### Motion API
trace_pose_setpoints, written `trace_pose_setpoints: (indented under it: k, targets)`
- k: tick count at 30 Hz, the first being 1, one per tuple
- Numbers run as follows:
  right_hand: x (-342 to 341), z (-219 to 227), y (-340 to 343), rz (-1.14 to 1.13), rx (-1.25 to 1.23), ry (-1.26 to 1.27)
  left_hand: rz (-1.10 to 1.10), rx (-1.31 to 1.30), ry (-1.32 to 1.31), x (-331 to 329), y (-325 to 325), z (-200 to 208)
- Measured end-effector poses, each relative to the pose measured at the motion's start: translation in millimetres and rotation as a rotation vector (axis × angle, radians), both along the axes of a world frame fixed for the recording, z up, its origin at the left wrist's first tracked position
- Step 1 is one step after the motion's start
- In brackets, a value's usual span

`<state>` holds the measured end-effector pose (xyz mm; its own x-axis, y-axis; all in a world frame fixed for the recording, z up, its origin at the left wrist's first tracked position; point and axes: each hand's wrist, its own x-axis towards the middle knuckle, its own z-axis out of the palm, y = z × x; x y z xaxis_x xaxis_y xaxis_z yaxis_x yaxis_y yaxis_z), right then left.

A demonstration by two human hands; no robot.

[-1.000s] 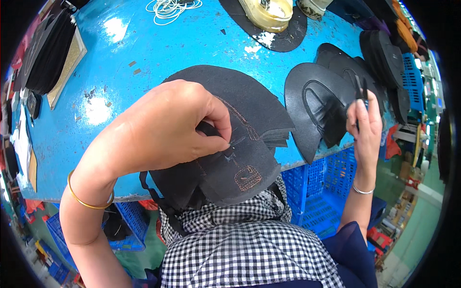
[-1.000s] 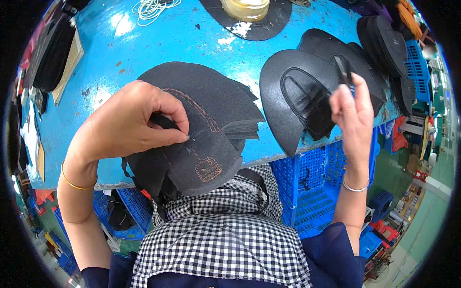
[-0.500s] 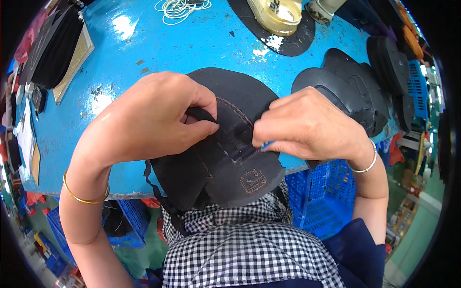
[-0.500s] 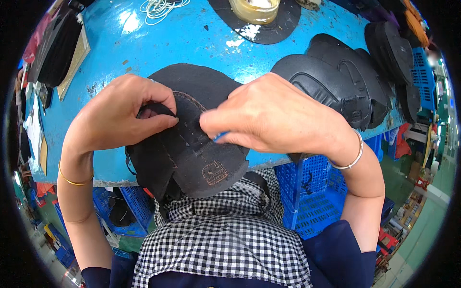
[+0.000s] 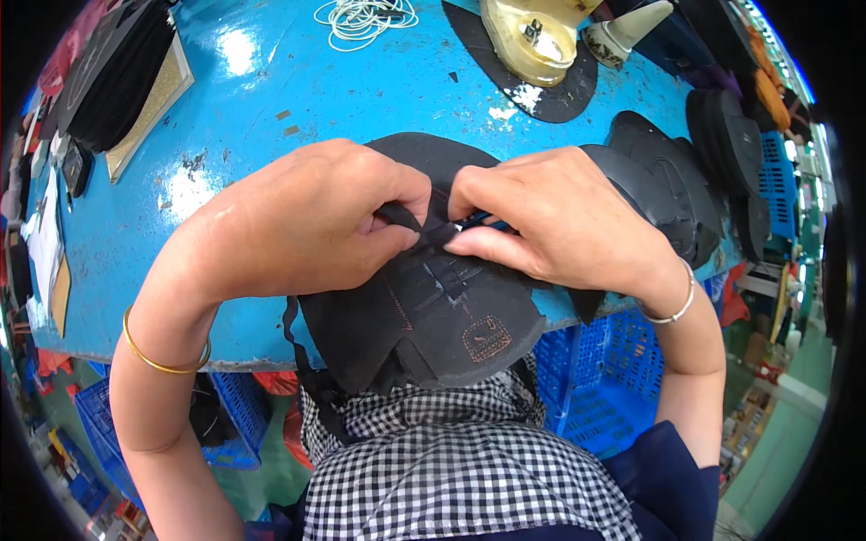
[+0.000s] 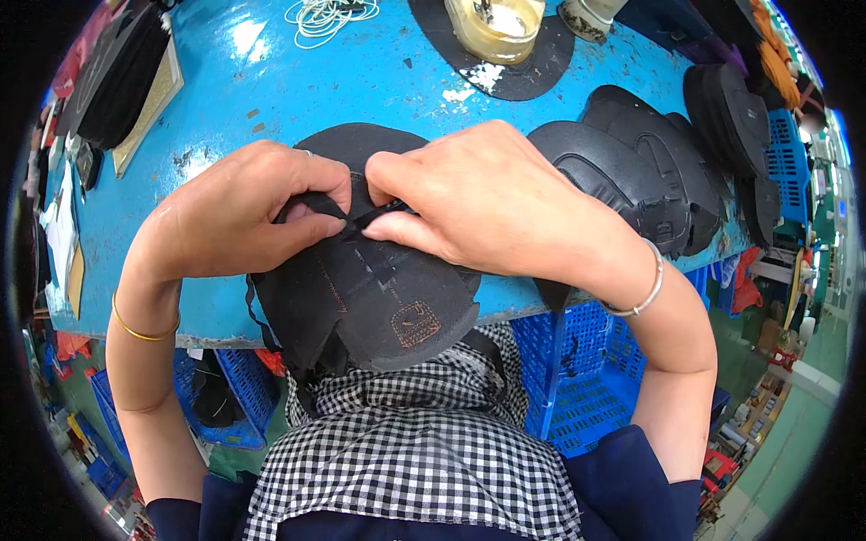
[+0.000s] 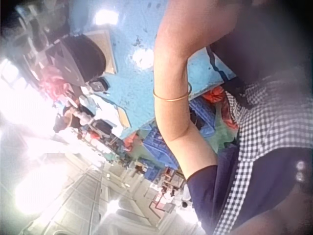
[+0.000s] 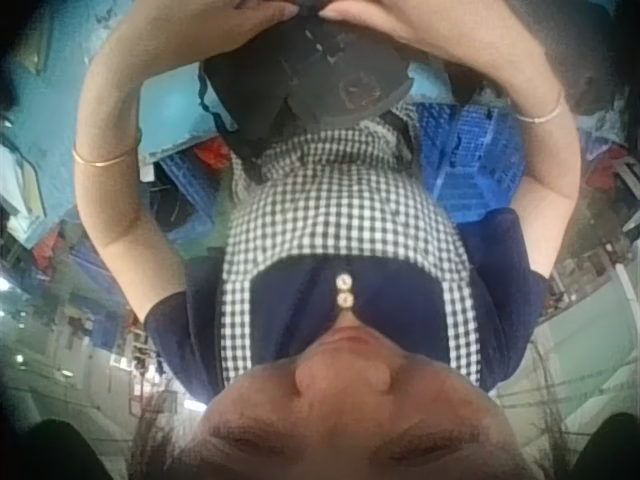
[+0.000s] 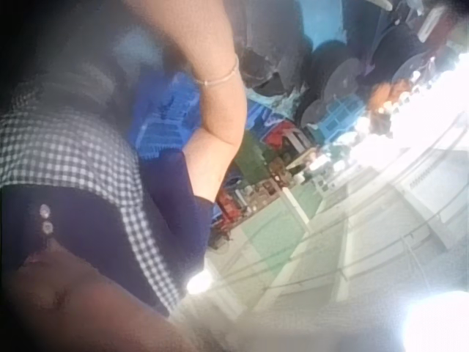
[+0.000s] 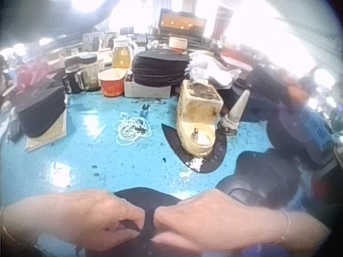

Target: The person stitches and trims shoe upper components and black fabric strips with thread, using scissors and nippers at a workbench.

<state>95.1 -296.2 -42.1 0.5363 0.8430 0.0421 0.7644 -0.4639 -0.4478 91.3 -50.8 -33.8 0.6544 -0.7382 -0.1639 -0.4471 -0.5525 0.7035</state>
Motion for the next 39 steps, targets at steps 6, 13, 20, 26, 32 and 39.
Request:
trace_pose_setpoints:
  k: [6,13,20,26,32,39]
  targets:
    - [-14.5,14.3,-4.2,-0.107,0.116,0.102,0.165,-0.141,0.068,-6.9,13.7,-2.8]
    - [-84.0,-6.8,30.5,-0.071,-0.080,-0.466,0.584,-0.426,0.253,-13.3,30.3,25.3]
    - [-99.3,-11.3,36.0,-0.209,-0.035,-0.375,0.703,-0.427,0.007,-19.4,68.1,26.0]
    - [-62.0,-6.1,11.0,-0.349,0.340,0.102,0.635,-0.388,0.075,-27.8,34.8,45.5]
    - [-75.8,-23.1,-114.7,-1.042,0.974,0.210,0.511,-0.350,0.361,-23.7,18.0,39.6]
    - [-102.1,-33.1,-229.3,-1.313,0.885,0.351,-0.020,-0.103,0.303,-4.6,-6.3,11.0]
